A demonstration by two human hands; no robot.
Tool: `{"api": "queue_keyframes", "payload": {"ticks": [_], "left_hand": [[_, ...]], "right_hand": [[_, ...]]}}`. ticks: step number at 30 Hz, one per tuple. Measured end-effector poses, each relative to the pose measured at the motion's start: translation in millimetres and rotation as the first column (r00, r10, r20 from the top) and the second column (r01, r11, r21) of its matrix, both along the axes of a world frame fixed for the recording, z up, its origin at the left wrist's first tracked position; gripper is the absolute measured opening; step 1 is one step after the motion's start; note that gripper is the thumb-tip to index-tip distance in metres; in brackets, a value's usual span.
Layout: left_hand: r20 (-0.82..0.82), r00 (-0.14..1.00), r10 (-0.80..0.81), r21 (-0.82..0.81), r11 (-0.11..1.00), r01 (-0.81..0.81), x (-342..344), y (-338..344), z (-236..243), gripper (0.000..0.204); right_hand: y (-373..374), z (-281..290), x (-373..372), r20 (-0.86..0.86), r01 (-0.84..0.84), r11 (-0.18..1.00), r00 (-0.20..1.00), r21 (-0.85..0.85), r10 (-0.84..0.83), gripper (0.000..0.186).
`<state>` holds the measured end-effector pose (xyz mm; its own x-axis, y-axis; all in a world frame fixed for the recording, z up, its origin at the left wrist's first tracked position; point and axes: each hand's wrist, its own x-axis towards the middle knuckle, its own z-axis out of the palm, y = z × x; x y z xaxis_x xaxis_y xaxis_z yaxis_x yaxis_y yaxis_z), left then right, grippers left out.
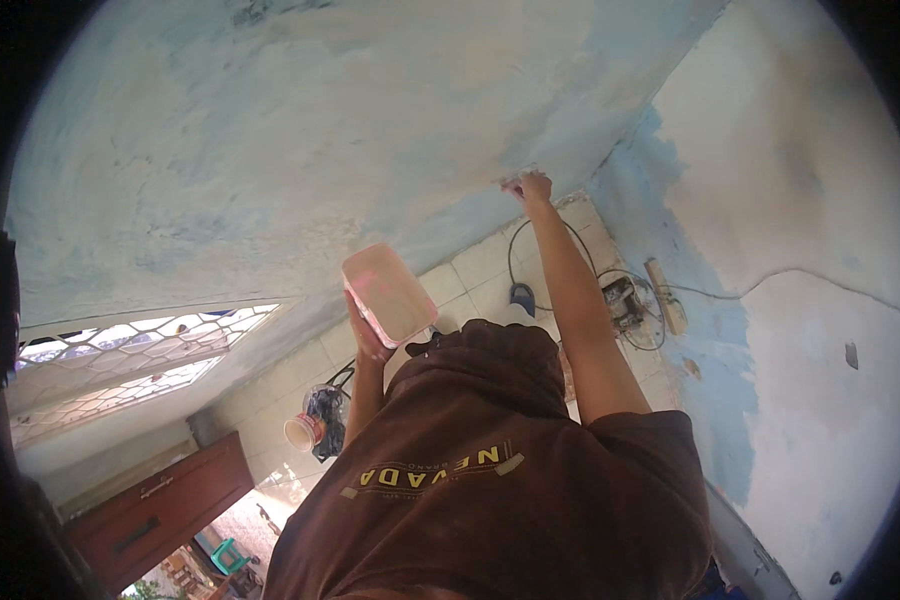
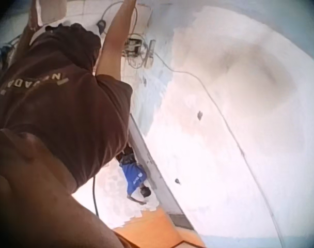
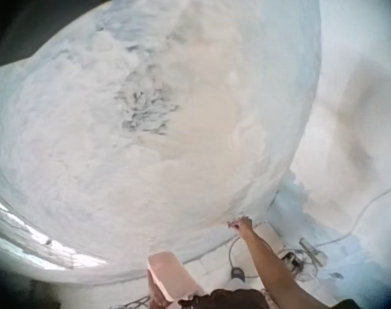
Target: The person applies plaster to a wall using a putty knife, repeatedly loading the tool from a pink container and smoothing the material onto the upper section of the wall near a window.
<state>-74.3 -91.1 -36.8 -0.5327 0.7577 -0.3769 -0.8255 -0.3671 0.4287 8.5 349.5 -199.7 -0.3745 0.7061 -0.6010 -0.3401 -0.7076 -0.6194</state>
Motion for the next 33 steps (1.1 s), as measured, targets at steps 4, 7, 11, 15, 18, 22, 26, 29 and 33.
{"api": "queue_keyframes", "payload": {"ticks": [4,7,11,15,18,22,26,29,33], "left_hand": [[-0.037,0.992,0.124,-0.059,0.99,-0.126,7.8,-12.4,-4.9,0.073],[-0.028,0.989,0.143,-0.053,0.988,-0.144,15.9,-3.0,-3.0,0.073],[0.014,0.993,0.115,-0.014,0.993,-0.115,25.9,11.4,-6.7,0.074],[0.05,0.99,0.132,-0.011,0.991,-0.131,33.7,24.6,-6.7,0.074],[0.071,0.987,0.142,-0.022,0.99,-0.141,36.2,25.7,-5.7,0.074],[0.049,0.992,0.12,-0.037,0.992,-0.118,33.2,39.1,3.0,0.074],[0.119,0.981,0.154,-0.003,0.988,-0.154,37.5,30.2,-8.1,0.074],[0.172,0.97,0.17,-0.012,0.985,-0.171,48.2,17.7,-0.2,0.074],[0.127,0.971,0.202,-0.097,0.977,-0.19,48.9,21.5,3.0,0.074]], "right_hand": [[-4.0,91.9,-59.6,0.111,-0.042,0.997,0.993,0.072,0.034,0.015],[15.4,169.7,-40.7,-0.094,0.039,0.988,0.995,0.15,-0.025,0.014],[11.7,175.2,15.1,-0.145,0.033,0.996,0.989,0.085,-0.02,0.022],[-24.1,104.2,36.2,0.213,0.024,0.985,0.975,0.168,-0.061,0.023],[-44.5,44.7,16.3,0.385,-0.137,0.969,0.921,0.207,0.048,0.017],[-62.7,2.0,-53.0,0.354,-0.152,0.91,0.935,0.386,0.006,0.009],[-169.8,115.9,-118.7,0.561,-0.411,0.695,0.828,0.59,0.013,0.023],[-230.7,221.3,-76.0,0.369,-0.443,0.566,0.896,0.696,0.248,0.016],[-216.4,171.1,-33.4,0.268,-0.284,0.549,0.957,0.786,0.112,0.014]]}}
